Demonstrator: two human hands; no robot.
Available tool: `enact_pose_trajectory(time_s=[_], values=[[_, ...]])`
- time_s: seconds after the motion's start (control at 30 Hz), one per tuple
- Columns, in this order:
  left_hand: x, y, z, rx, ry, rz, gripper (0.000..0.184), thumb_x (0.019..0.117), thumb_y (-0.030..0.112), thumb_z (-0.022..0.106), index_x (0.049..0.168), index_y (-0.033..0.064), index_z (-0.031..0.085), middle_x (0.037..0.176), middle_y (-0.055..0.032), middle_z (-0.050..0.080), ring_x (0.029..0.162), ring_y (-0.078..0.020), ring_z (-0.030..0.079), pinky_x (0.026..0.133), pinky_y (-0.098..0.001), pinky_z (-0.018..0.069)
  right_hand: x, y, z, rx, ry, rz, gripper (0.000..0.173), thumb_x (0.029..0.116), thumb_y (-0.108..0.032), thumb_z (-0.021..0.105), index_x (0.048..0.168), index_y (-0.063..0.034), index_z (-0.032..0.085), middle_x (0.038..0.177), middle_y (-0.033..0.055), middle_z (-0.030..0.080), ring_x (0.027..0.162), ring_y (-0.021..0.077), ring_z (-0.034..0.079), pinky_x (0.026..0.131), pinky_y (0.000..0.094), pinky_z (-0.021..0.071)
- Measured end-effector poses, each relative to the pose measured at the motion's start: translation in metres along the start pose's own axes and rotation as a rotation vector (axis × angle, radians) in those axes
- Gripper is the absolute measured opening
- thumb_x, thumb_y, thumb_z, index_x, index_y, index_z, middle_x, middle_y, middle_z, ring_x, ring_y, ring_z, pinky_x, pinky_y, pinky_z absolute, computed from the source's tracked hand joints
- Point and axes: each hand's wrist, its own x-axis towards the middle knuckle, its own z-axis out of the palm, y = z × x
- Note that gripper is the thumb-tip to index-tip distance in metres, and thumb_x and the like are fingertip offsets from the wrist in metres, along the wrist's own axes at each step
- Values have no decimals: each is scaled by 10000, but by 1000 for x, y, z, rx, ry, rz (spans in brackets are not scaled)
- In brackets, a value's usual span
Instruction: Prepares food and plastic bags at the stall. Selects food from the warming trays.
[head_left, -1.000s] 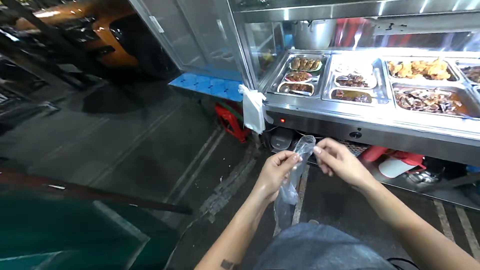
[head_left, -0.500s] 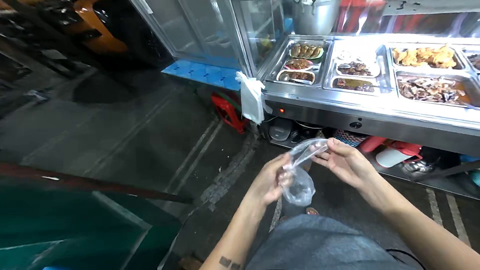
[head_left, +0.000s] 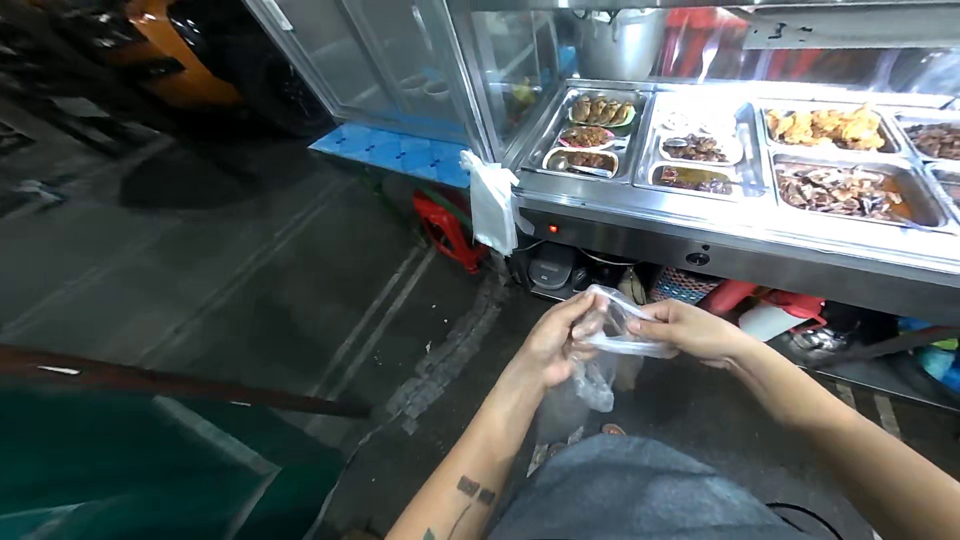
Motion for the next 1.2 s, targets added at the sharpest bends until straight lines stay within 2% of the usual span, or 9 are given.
enact_pose_trajectory(time_s=[0.1,0.2,0.4,0.6,0.77,0.9,1.07,1.13,1.2], values=[[2,10,-9,496,14,-43,181,1062,249,500,1024,135,635,637,49,485,498,-9,432,460,-151,369,1,2,-8,536,3,-14,253,1069,-100,377,1077,-71,629,934,51,709,839,134,702,795,314,607],[10,15,-17,841,-36,-124,214,1025,262,615,1062,63,685,814,18,641,681,-19,566,621,-198,473,1,-4,-10,915,58,-33,380,1090,-183,283,1093,-50,639,1014,149,723,941,260,720,884,440,597],[45,25,2,274,33,126,289,1106,285,398,1109,134,644,781,54,595,485,28,384,437,-121,325,9,-13,-27,1098,256,26,454,1090,-391,360,1051,-61,669,883,99,711,776,172,716,704,334,620],[89,46,23,271,-85,294,313,1106,297,380,1085,131,645,731,55,526,505,7,388,440,-125,307,27,16,-54,856,-347,-159,140,911,-208,654,975,-159,770,865,9,739,718,51,693,638,217,588],[108,52,19,466,63,231,282,1101,240,407,977,139,639,742,66,570,553,8,446,491,-142,363,71,-8,-76,807,-726,-640,173,999,-224,636,1123,-207,756,890,-84,733,789,-22,679,705,138,553],[130,28,15,467,91,143,262,1068,168,441,1249,66,600,879,54,616,716,-13,565,651,-209,498,98,-21,-75,1020,-353,-509,195,870,-306,774,1022,-183,770,899,-15,760,826,55,722,794,241,608],[176,17,2,74,208,261,516,1120,370,268,1400,21,525,1198,-88,679,1087,-140,662,956,-350,556,170,-49,-97,1075,119,-466,235,1041,-222,504,1245,-179,610,933,14,716,786,67,704,689,237,609],[204,29,-15,73,218,285,619,1104,481,208,1449,45,479,1237,-93,652,1035,-119,656,879,-308,566,212,-61,-118,899,294,-457,379,1081,-193,386,1431,-174,528,999,12,701,785,60,683,677,223,595],[235,49,-28,90,254,314,561,1097,460,287,1461,61,440,1136,-69,626,772,-62,589,618,-220,492,251,-77,-132,775,518,-382,306,1103,-141,328,1280,-102,575,806,0,654,607,42,606,552,201,540]])
